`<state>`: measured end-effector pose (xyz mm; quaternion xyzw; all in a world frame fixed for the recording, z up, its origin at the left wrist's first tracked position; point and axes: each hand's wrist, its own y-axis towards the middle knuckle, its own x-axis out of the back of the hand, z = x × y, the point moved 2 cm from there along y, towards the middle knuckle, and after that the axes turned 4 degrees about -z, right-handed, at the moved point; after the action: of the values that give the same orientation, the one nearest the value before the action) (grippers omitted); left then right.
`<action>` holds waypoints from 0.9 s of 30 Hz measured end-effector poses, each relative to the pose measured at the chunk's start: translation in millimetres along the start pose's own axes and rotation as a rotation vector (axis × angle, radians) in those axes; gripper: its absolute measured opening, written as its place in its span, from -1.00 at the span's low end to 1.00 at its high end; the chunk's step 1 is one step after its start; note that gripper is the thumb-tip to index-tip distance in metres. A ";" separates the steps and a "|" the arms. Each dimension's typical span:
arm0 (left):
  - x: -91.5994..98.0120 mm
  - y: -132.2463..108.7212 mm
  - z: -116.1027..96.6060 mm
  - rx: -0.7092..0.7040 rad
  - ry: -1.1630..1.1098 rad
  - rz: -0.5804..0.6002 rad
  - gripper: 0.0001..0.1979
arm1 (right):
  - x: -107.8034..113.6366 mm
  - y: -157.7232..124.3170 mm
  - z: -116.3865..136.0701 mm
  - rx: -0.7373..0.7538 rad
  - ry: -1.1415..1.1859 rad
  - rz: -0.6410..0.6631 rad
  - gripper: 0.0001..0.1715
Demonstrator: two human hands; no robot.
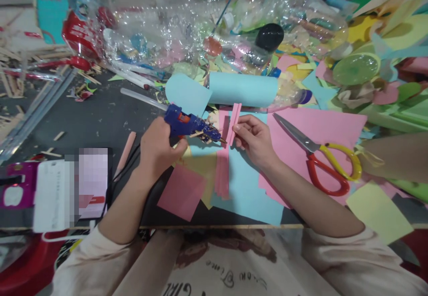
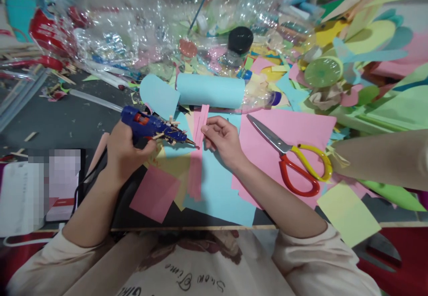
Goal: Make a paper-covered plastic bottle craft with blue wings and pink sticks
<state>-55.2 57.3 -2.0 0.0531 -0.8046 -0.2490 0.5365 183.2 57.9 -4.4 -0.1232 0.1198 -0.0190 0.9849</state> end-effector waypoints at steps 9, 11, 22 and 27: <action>0.3 0.2 -0.9 -0.037 0.009 0.033 -0.83 | -0.5 -0.5 0.1 -0.001 0.022 -0.002 -0.53; 0.7 1.6 -2.9 -0.072 0.050 0.011 -0.84 | -0.1 -0.4 -0.3 0.000 0.018 -0.002 -0.53; 2.4 4.5 -10.2 -0.121 0.122 -0.062 -0.85 | 0.5 -0.9 -0.9 -0.005 0.002 0.006 -0.53; 3.5 4.6 -9.1 -0.101 0.106 0.003 -0.87 | -0.1 -1.8 -0.2 -0.004 -0.003 0.012 -0.53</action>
<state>-47.8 56.9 5.7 0.0377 -0.7614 -0.2855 0.5808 183.1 56.1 -4.1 -0.1246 0.1190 -0.0126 0.9850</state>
